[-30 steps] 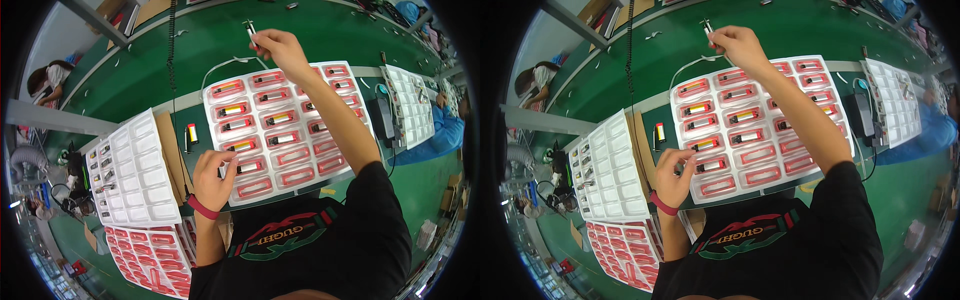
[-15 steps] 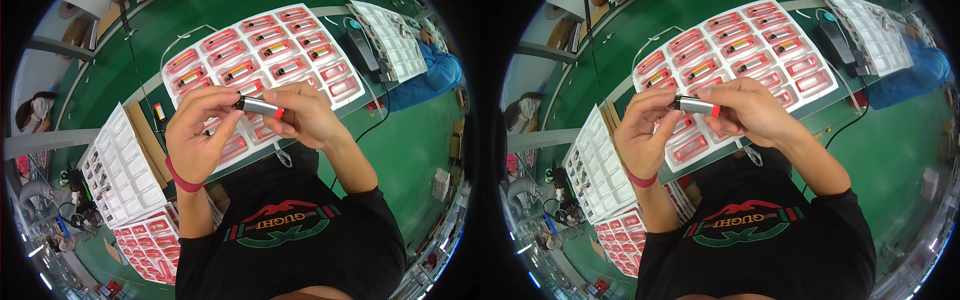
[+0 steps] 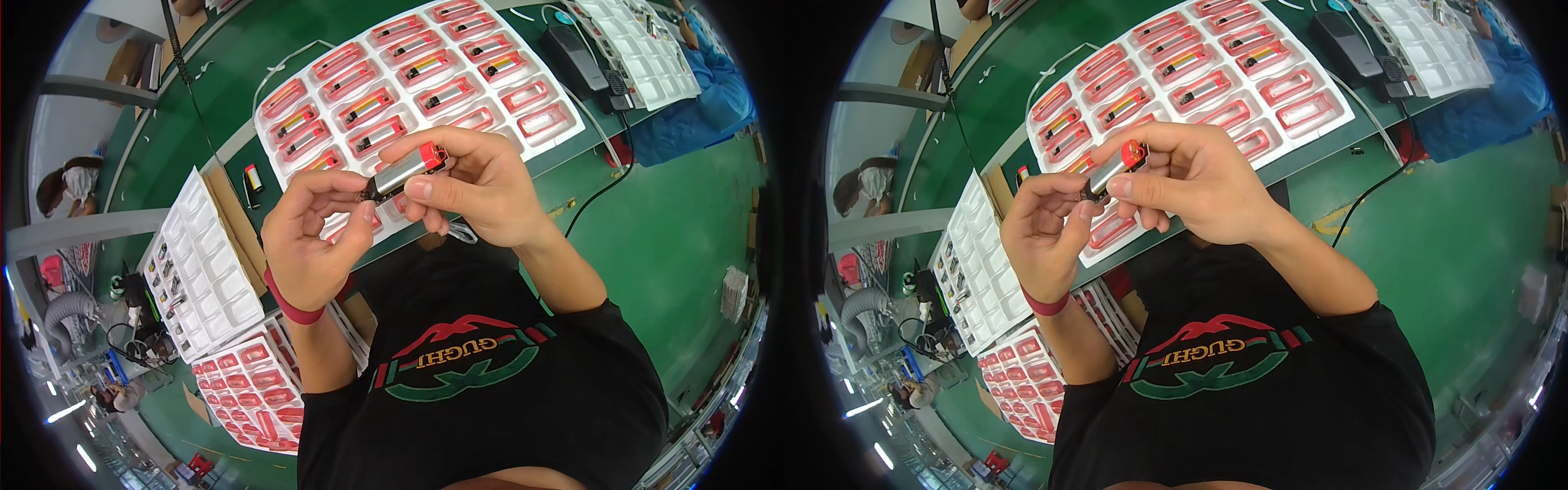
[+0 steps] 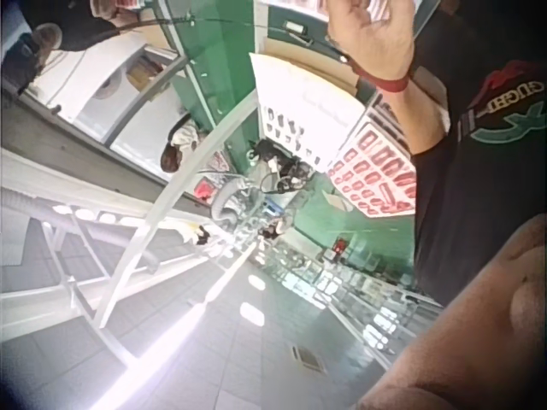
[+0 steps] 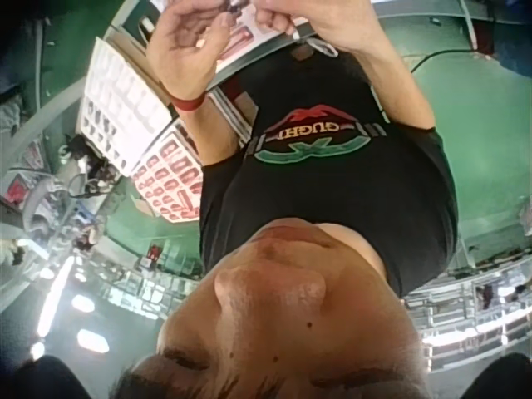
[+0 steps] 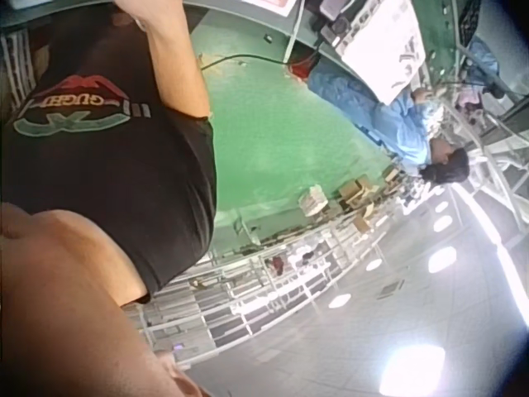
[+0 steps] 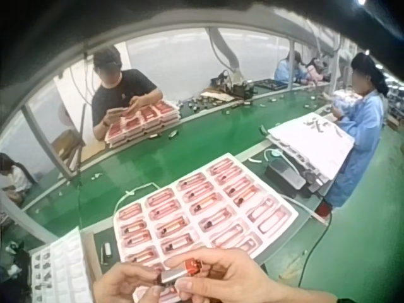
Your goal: The person assembles small rechargeable lithium batteries into pink plastic cases by hand, taking the components from a component tray and fitting them together.
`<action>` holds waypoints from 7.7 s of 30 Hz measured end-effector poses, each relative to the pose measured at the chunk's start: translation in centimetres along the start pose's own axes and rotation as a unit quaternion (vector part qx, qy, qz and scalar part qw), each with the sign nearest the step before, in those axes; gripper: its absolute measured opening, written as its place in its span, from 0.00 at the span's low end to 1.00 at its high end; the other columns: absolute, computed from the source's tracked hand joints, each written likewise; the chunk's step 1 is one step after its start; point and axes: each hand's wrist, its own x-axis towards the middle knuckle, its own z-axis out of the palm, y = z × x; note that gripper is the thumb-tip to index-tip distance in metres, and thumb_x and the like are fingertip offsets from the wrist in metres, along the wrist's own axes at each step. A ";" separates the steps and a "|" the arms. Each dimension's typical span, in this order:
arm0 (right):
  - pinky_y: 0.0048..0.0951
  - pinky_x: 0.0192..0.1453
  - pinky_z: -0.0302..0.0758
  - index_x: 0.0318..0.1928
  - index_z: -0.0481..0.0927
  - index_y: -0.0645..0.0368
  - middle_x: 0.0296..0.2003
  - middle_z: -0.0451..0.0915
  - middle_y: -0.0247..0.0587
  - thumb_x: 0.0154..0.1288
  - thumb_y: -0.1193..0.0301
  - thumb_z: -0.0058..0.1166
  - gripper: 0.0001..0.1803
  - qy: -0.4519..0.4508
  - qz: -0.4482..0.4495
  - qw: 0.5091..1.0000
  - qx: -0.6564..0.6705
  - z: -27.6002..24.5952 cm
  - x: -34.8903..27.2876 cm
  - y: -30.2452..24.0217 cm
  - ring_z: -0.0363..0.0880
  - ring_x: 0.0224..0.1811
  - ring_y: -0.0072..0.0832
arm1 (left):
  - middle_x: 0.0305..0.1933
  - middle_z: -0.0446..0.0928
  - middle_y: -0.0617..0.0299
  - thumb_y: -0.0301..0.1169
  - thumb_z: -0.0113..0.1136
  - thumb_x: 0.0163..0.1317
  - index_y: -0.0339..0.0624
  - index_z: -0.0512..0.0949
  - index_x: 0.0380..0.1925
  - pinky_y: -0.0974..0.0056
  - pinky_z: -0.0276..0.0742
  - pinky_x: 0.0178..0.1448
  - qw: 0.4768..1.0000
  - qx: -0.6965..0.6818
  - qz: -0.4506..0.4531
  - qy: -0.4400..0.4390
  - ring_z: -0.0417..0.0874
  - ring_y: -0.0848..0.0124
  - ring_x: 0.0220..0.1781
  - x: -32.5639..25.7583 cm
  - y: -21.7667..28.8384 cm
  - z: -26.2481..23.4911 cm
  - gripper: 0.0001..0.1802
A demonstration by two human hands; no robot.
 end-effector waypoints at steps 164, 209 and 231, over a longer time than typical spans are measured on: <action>0.32 0.46 0.68 0.36 0.82 0.57 0.36 0.73 0.36 0.49 0.71 0.64 0.12 -0.137 -0.168 0.691 -0.689 -6.4 5.5 4.7 0.69 0.41 0.34 | 0.30 0.75 0.61 0.24 0.62 0.57 0.38 0.80 0.36 0.71 0.67 0.29 0.976 0.216 -0.014 -0.032 0.73 0.75 0.25 1.1 -5.9 -5.2 0.07; 0.17 0.27 0.69 0.50 0.75 0.67 0.29 0.81 0.37 0.65 0.75 0.50 0.14 0.087 -0.004 0.995 0.039 -4.4 -3.2 -4.5 0.74 0.25 0.15 | 0.39 0.75 0.52 0.24 0.56 0.50 0.31 0.68 0.50 0.62 0.73 0.42 0.924 -0.359 -0.128 -0.017 0.78 0.62 0.35 5.6 -0.5 3.9 0.24; 0.18 0.24 0.65 0.42 0.80 0.67 0.23 0.77 0.31 0.62 0.77 0.46 0.12 0.101 0.045 0.983 -0.145 -2.0 -3.3 -2.5 0.70 0.22 0.13 | 0.35 0.77 0.62 0.24 0.72 0.38 0.46 0.81 0.32 0.66 0.72 0.31 0.775 0.482 0.314 -0.263 0.78 0.67 0.29 5.4 3.8 2.3 0.17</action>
